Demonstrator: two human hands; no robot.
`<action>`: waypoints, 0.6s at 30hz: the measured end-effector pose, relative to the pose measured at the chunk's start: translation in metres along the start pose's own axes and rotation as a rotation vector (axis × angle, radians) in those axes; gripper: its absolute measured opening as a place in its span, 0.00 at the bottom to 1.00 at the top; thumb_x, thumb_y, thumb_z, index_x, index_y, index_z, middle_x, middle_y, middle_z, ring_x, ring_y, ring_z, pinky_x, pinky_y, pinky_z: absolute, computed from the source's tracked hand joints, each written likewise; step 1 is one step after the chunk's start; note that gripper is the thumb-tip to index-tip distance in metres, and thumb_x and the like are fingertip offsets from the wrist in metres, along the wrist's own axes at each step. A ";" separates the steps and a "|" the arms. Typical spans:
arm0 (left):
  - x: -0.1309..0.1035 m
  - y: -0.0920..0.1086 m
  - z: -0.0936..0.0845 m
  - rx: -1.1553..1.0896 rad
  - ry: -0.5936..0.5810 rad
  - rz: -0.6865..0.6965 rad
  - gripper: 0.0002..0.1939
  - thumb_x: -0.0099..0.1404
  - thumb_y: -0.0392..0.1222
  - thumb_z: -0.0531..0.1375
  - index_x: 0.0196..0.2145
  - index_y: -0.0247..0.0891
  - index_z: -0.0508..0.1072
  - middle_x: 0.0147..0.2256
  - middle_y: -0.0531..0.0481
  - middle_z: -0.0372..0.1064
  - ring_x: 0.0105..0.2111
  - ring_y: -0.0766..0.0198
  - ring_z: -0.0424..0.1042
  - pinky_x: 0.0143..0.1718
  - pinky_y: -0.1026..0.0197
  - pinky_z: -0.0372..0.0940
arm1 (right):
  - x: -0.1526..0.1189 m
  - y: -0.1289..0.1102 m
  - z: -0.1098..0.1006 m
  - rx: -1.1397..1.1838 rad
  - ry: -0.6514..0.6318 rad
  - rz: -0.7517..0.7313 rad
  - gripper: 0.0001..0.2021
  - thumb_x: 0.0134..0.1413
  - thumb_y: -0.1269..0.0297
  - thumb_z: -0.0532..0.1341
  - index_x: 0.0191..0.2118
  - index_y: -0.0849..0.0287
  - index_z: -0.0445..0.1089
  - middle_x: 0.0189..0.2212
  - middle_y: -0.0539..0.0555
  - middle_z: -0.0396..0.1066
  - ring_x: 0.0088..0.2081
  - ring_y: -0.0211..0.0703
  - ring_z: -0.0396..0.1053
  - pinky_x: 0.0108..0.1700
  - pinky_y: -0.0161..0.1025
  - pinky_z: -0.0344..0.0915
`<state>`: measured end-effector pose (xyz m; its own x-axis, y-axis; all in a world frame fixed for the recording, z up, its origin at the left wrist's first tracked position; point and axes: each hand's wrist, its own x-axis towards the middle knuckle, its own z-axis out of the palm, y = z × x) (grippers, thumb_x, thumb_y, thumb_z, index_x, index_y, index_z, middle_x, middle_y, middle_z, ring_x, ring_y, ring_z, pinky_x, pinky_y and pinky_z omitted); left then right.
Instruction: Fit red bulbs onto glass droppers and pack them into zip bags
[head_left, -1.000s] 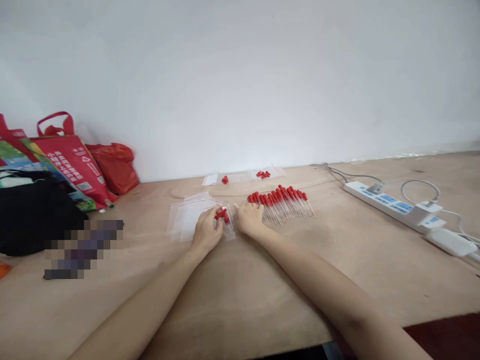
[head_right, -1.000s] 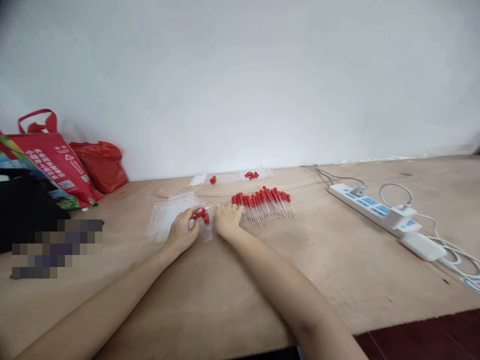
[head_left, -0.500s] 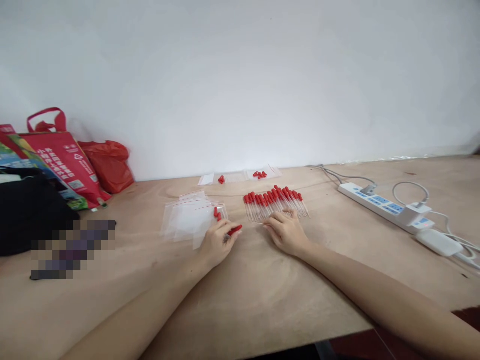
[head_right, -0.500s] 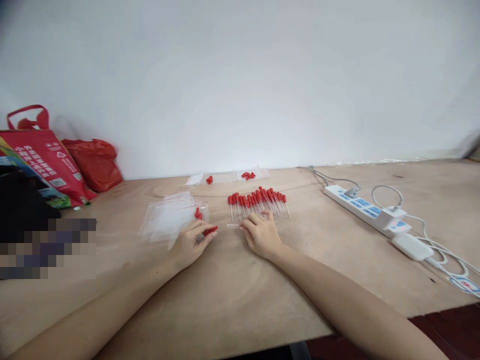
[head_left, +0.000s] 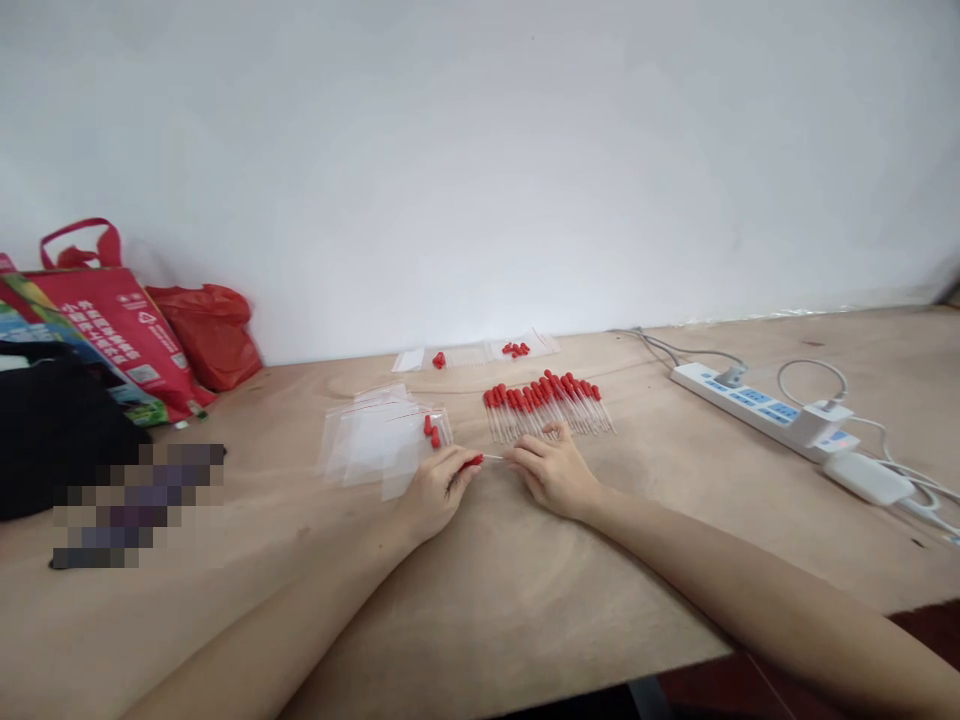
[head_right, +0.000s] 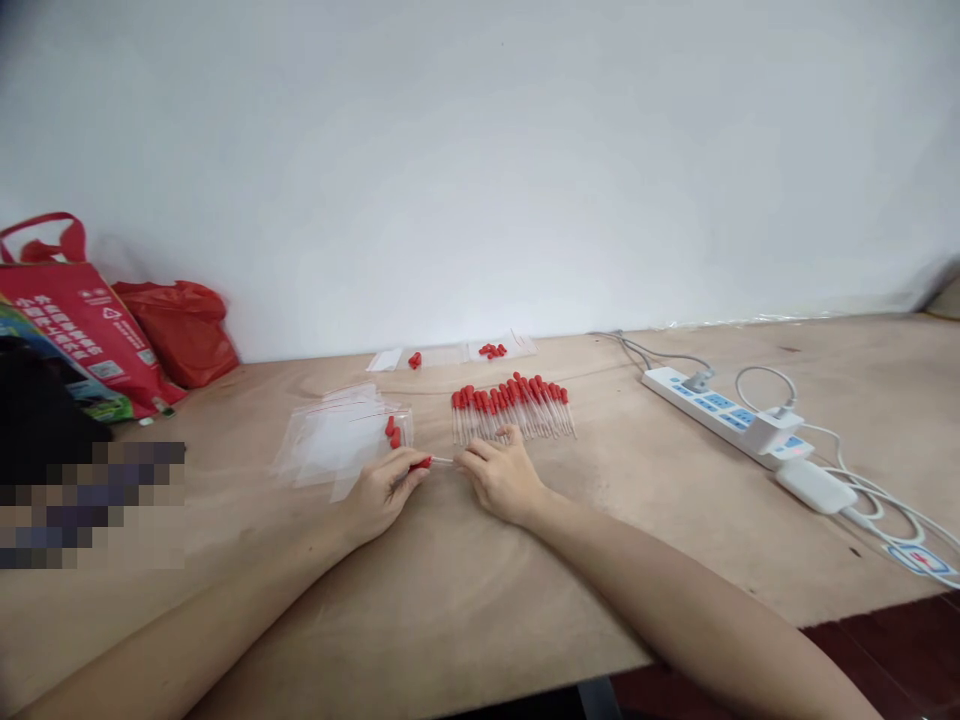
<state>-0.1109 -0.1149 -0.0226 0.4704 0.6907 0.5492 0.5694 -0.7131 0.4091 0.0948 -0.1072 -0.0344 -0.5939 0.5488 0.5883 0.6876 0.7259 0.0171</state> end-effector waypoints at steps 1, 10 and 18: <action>0.000 -0.001 0.000 -0.006 -0.007 0.007 0.10 0.64 0.36 0.49 0.36 0.36 0.68 0.31 0.47 0.68 0.32 0.64 0.68 0.35 0.61 0.64 | 0.000 0.000 0.000 0.006 -0.008 -0.010 0.11 0.56 0.70 0.49 0.37 0.58 0.68 0.31 0.52 0.68 0.31 0.36 0.61 0.44 0.42 0.42; 0.000 0.000 0.000 0.002 -0.051 0.094 0.10 0.64 0.37 0.48 0.33 0.35 0.69 0.28 0.48 0.66 0.29 0.65 0.67 0.32 0.63 0.63 | 0.001 0.009 0.002 0.048 -0.012 -0.095 0.14 0.52 0.77 0.48 0.34 0.57 0.69 0.30 0.50 0.68 0.30 0.34 0.60 0.43 0.42 0.41; 0.000 0.004 -0.002 0.031 -0.140 0.130 0.12 0.65 0.38 0.47 0.32 0.35 0.70 0.28 0.47 0.67 0.29 0.64 0.67 0.32 0.62 0.63 | 0.003 0.013 -0.001 -0.171 0.030 -0.285 0.15 0.53 0.77 0.47 0.37 0.58 0.68 0.29 0.51 0.68 0.30 0.36 0.58 0.44 0.44 0.41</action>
<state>-0.1104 -0.1179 -0.0196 0.6296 0.6043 0.4883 0.5171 -0.7950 0.3171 0.1026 -0.0960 -0.0312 -0.7613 0.3197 0.5641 0.5577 0.7665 0.3184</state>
